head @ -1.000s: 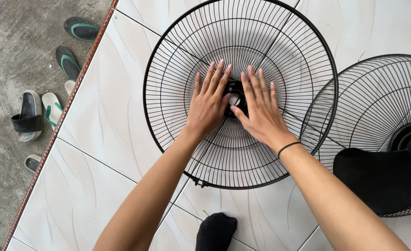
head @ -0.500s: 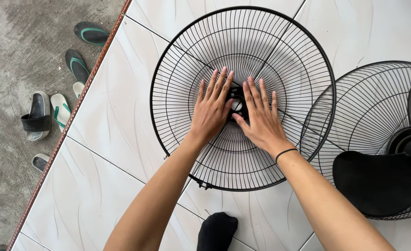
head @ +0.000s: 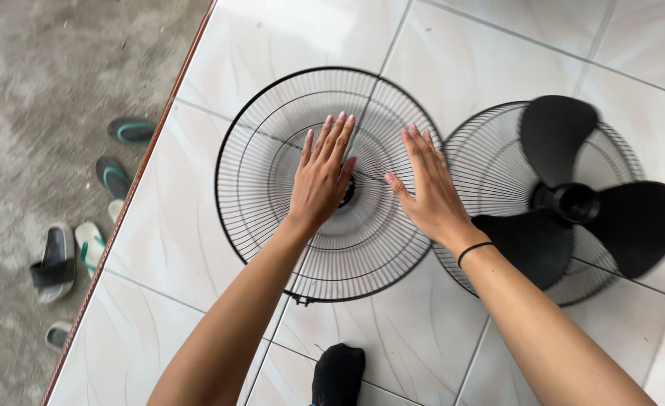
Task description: The person disassembles a standing electric fan by removing the front grille, fan blades, and rear grille, then reassembles them in reverse order. The person uses hands to detach and reattach components, placing removed parts on the floor during the process.
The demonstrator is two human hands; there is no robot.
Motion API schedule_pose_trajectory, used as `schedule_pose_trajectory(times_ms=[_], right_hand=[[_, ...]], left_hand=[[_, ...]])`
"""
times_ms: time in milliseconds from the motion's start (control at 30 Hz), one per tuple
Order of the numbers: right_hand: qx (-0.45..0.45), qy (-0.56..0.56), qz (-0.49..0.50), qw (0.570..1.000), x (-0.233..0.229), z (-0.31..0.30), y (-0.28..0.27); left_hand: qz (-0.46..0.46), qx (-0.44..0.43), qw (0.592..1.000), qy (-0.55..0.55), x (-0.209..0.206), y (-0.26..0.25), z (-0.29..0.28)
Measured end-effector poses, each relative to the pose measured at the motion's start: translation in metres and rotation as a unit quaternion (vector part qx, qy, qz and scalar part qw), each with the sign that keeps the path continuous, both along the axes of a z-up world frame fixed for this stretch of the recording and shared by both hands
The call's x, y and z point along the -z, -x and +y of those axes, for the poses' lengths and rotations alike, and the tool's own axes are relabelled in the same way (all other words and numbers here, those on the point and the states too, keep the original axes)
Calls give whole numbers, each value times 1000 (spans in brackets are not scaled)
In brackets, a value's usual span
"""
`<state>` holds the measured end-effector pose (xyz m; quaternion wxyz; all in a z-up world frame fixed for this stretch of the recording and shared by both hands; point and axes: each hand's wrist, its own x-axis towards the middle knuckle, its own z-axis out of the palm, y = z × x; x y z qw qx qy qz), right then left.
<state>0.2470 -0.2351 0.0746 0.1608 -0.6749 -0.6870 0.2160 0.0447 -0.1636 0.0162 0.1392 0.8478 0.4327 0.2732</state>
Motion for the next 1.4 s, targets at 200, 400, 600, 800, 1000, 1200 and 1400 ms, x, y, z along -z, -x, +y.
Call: schedule_pose_trajectory(times_ms=[200,400,600,800,1000,1200,1400], right_hand=[[42,-78,-12,996,-77,-42,-47],[107,-164,19,981,-165,-118,-96],[160,-219,-18,962,-256,-207,-139],[196,-309,-78,927,-332,-306,-178],[256,-342,-100,899,-372,-399,-207],[344,-426,-17,837,-366,-469,-227],[444,-448,61,773,-337,-515,-237]], left_hand=[[-51,80,995,-31,-67,-62,-7],[-104,163,978,-75,-148,-141,-44],[-138,252,950,-122,-242,-215,-109],[-157,327,919,-156,-328,-273,-184],[-184,391,886,-167,-383,-323,-266],[-185,455,856,-160,-409,-365,-338],[-201,490,835,-148,-423,-400,-398]])
